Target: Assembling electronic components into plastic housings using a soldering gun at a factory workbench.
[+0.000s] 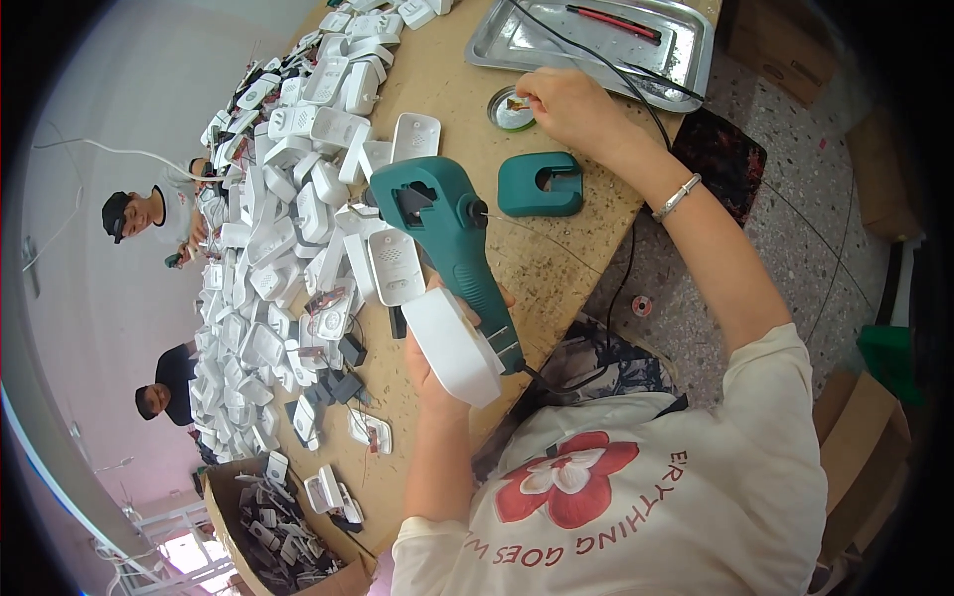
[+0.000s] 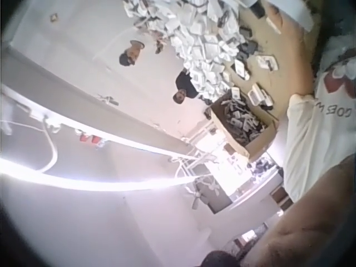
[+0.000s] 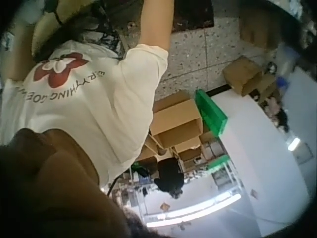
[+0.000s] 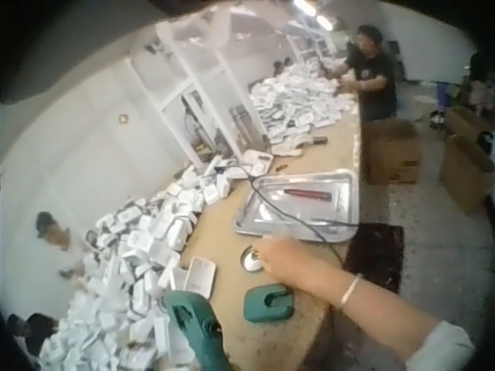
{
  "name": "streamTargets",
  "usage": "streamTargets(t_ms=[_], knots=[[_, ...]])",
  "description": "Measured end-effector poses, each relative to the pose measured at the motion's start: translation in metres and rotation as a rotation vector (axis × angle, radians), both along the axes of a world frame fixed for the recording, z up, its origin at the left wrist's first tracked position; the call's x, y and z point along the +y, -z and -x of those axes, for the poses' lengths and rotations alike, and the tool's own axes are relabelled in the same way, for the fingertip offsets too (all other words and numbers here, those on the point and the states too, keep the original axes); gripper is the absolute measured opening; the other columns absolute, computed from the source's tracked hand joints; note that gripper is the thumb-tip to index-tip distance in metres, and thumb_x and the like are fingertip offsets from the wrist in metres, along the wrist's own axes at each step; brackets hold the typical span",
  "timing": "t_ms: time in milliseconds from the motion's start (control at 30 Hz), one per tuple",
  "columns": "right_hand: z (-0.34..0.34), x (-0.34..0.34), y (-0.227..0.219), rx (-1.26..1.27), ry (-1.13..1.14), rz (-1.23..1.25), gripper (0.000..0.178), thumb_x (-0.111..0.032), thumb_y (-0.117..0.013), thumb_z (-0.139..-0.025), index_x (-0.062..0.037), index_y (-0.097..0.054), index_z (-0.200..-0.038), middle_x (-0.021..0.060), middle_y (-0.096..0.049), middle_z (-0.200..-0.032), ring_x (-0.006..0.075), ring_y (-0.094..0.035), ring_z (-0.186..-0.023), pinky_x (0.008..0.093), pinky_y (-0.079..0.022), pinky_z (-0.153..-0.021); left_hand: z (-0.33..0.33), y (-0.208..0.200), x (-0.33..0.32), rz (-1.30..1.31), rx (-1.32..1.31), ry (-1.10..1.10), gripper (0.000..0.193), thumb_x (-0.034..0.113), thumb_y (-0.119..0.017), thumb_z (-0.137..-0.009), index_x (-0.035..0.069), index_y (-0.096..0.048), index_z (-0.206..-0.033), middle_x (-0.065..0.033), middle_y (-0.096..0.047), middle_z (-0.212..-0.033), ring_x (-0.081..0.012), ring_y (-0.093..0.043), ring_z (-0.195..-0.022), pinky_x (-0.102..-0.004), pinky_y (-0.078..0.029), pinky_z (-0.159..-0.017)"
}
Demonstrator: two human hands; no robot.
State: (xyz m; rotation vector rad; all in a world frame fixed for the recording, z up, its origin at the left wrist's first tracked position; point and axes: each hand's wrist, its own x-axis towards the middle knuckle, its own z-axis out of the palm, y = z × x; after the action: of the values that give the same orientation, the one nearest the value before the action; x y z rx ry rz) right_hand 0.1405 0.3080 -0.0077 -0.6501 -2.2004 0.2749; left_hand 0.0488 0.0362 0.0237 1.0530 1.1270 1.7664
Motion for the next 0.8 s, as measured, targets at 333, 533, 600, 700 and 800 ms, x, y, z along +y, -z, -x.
streamTargets(t_ms=[333, 533, 600, 700, 800], knots=[[0.003, 0.005, 0.013, -0.056, -0.038, -0.211, 0.012, -0.001, -0.055, -0.077, -0.0014, -0.06, -0.088, 0.0131, -0.06, -0.08, 0.0318, -0.06, -0.078, 0.0394, -0.049, -0.069, 0.0, 0.004, 0.004, -0.033, -0.031, -0.006, 0.019, 0.021, -0.055, -0.088, 0.009, -0.042, -0.079, -0.0206, -0.051, -0.107, -0.0269, -0.057, -0.072, -0.0292, -0.049, -0.052], [-0.001, -0.002, 0.008, -0.061, -0.086, -0.269, 0.007, 0.002, -0.053, -0.073, -0.0015, -0.057, -0.079, 0.0132, -0.059, -0.079, 0.0327, -0.06, -0.084, 0.0412, -0.05, -0.073, 0.002, 0.003, 0.005, -0.038, -0.016, 0.001, 0.019, 0.02, -0.056, -0.087, 0.009, -0.043, -0.079, -0.0205, -0.051, -0.107, -0.0271, -0.056, -0.072, -0.0297, -0.05, -0.052], [-0.002, 0.0, 0.01, -0.073, -0.074, -0.24, 0.007, 0.002, -0.054, -0.073, -0.0018, -0.056, -0.079, 0.0129, -0.059, -0.079, 0.0324, -0.06, -0.084, 0.041, -0.05, -0.073, 0.002, 0.002, 0.006, -0.033, -0.033, 0.018, 0.019, 0.02, -0.056, -0.087, 0.009, -0.043, -0.079, -0.0205, -0.051, -0.108, -0.0272, -0.056, -0.072, -0.0295, -0.05, -0.053], [-0.004, 0.006, 0.016, -0.076, -0.064, -0.23, 0.011, 0.0, -0.054, -0.075, -0.0013, -0.058, -0.085, 0.0126, -0.059, -0.08, 0.0313, -0.059, -0.082, 0.0401, -0.049, -0.072, 0.0, 0.0, 0.007, 0.001, -0.049, 0.019, 0.019, 0.021, -0.056, -0.087, 0.009, -0.044, -0.078, -0.0203, -0.052, -0.108, -0.0273, -0.056, -0.071, -0.0291, -0.048, -0.051], [0.0, 0.008, 0.019, -0.053, -0.082, -0.272, 0.015, -0.001, -0.055, -0.076, -0.0004, -0.059, -0.091, 0.0126, -0.059, -0.081, 0.0305, -0.059, -0.08, 0.0394, -0.049, -0.07, 0.002, 0.004, 0.011, -0.04, -0.213, 0.061, 0.018, 0.022, -0.056, -0.087, 0.01, -0.045, -0.077, -0.0199, -0.052, -0.108, -0.0275, -0.056, -0.07, -0.0288, -0.045, -0.048]])
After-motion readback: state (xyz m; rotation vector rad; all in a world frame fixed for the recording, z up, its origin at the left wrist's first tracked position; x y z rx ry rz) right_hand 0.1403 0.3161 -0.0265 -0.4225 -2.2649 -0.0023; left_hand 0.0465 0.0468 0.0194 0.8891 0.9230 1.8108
